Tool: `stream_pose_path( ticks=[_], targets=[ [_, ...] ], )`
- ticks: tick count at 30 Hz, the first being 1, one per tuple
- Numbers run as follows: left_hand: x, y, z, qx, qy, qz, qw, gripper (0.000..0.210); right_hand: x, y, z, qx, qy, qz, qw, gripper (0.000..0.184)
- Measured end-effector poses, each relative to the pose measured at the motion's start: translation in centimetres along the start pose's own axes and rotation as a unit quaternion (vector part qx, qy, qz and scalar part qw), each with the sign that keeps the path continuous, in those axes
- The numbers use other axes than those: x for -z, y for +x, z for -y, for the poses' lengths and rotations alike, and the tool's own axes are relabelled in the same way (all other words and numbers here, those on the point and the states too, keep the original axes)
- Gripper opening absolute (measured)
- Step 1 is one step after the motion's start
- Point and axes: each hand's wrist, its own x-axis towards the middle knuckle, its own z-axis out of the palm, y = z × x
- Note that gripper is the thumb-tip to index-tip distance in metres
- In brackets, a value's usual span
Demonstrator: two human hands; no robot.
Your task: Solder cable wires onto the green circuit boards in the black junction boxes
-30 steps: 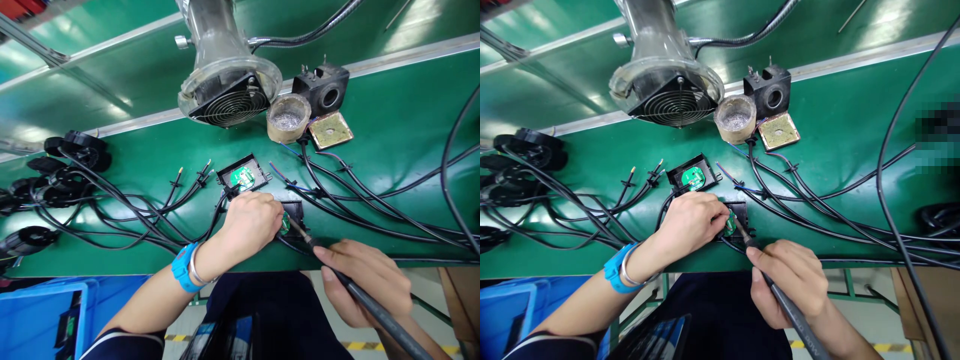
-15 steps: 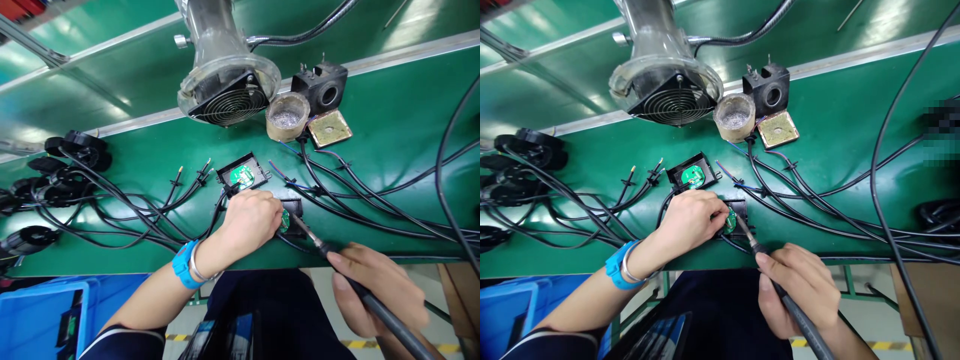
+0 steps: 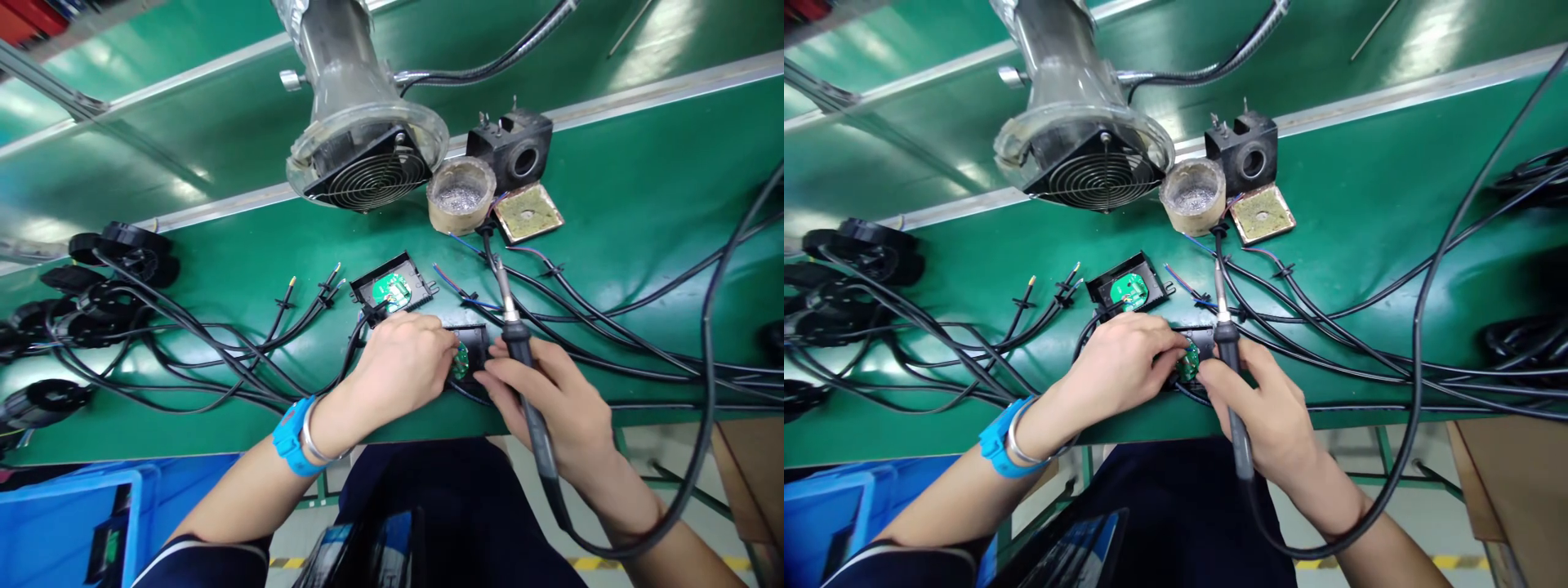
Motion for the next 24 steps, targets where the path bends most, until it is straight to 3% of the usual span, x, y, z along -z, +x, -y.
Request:
stream_pose_path(
  ticks=[5,12,17,24],
  targets=[
    [0.7,-0.2,0.1,-0.020,-0.022,0.018,0.999,0.013,-0.4,0.2,0.4,-0.024,-0.022,0.008,0.999,0.023],
    [0.6,0.9,0.3,-0.072,-0.025,0.054,0.996,0.020,-0.7,-0.4,0.2,-0.035,-0.022,0.002,0.999,0.025],
    [1.4,1.3,0.7,-0.088,-0.045,0.114,0.989,0.025,-1.1,-1.0,0.1,-0.040,-0.016,0.002,0.999,0.026],
    [1.1,0.2,0.2,-0.079,-0.181,0.034,0.980,0.015,-1.4,-0.4,0.5,-0.042,0.008,-0.032,0.999,0.029]
  ],
)
